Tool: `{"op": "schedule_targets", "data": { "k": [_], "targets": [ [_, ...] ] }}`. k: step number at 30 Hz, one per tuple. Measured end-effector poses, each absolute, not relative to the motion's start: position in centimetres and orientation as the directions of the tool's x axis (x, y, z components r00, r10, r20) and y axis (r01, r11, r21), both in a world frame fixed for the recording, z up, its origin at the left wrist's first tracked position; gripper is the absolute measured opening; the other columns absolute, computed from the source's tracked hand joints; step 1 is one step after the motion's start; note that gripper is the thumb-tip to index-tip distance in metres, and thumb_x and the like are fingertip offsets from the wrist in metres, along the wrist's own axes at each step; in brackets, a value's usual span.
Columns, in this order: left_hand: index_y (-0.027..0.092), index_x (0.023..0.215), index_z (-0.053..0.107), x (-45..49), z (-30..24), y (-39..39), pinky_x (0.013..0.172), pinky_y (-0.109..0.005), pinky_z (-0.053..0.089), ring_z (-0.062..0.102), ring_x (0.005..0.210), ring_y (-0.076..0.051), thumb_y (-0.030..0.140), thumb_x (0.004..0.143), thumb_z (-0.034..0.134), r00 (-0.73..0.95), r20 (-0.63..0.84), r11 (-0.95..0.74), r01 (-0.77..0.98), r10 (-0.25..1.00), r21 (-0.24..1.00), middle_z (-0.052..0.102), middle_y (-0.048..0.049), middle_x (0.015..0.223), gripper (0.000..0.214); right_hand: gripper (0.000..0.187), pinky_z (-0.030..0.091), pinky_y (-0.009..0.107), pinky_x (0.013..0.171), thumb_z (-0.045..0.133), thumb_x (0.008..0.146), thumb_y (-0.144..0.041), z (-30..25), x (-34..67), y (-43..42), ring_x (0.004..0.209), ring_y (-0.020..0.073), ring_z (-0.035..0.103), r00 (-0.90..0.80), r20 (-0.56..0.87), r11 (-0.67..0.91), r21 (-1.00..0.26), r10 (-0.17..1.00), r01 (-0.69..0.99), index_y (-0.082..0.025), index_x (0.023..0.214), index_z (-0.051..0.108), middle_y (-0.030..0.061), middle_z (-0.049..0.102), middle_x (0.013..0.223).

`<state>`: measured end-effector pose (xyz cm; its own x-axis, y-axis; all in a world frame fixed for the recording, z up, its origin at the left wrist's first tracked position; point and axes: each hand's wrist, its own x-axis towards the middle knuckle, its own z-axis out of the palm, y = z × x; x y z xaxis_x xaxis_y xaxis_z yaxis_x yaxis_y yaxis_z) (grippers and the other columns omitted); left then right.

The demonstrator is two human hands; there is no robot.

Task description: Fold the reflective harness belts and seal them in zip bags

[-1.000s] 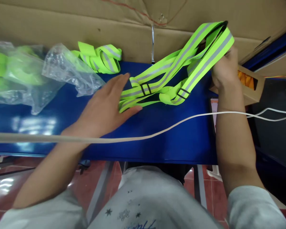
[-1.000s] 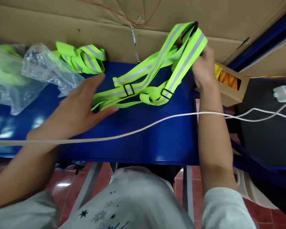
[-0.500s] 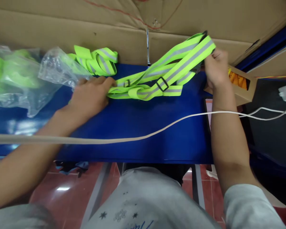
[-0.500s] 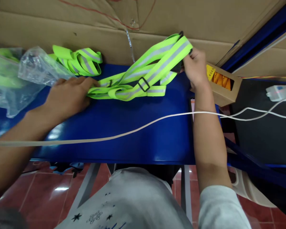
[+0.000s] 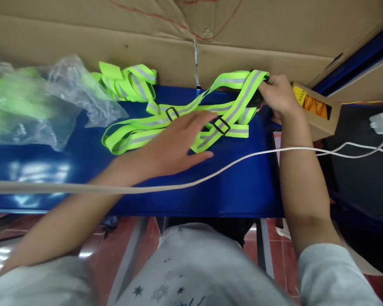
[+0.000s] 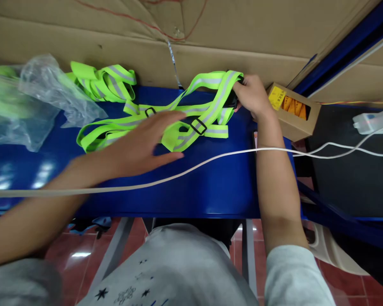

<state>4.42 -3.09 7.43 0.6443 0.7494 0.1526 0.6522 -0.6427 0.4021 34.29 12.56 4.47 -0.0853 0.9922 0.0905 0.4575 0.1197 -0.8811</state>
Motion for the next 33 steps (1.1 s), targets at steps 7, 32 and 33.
{"op": "schedule_targets", "data": {
  "k": [7,32,33],
  "targets": [
    [0.009,0.162,0.034,10.3,2.9,0.3,0.116,-0.061,0.04,0.053,0.141,-0.044,0.034,0.098,0.068,0.474,0.115,-0.487,0.841,0.873,0.237,0.055,-0.0255,0.152,0.077,0.016,0.05,0.027,0.059,0.059,0.104,-0.017,6.0,33.3,11.8,0.056,0.0121,0.055,-0.108,0.006,0.051,-0.903,0.994,0.426,-0.014,0.102,0.074,0.0022,0.072,0.069],
    [0.018,0.092,0.071,4.9,3.3,2.1,0.103,-0.04,0.05,0.066,0.11,-0.027,0.036,0.074,0.065,0.528,0.06,-0.462,0.676,0.847,0.574,0.068,-0.0087,0.116,0.026,0.016,0.026,0.023,0.043,0.06,0.097,-0.013,7.3,31.3,10.2,0.047,0.0085,0.037,-0.059,-0.164,-0.101,-0.814,0.985,0.573,-0.024,0.1,0.049,-0.0065,0.047,0.068],
    [0.018,0.094,0.071,4.7,3.4,2.3,0.104,-0.038,0.051,0.066,0.111,-0.026,0.037,0.073,0.065,0.58,-0.006,-0.448,0.636,0.815,0.629,0.068,-0.0078,0.121,0.029,0.017,0.026,0.024,0.043,0.061,0.096,-0.013,7.4,31.3,10.2,0.047,0.0083,0.037,-0.064,-0.158,-0.093,-0.813,0.985,0.574,-0.024,0.1,0.049,-0.0065,0.047,0.069]
  ]
}}
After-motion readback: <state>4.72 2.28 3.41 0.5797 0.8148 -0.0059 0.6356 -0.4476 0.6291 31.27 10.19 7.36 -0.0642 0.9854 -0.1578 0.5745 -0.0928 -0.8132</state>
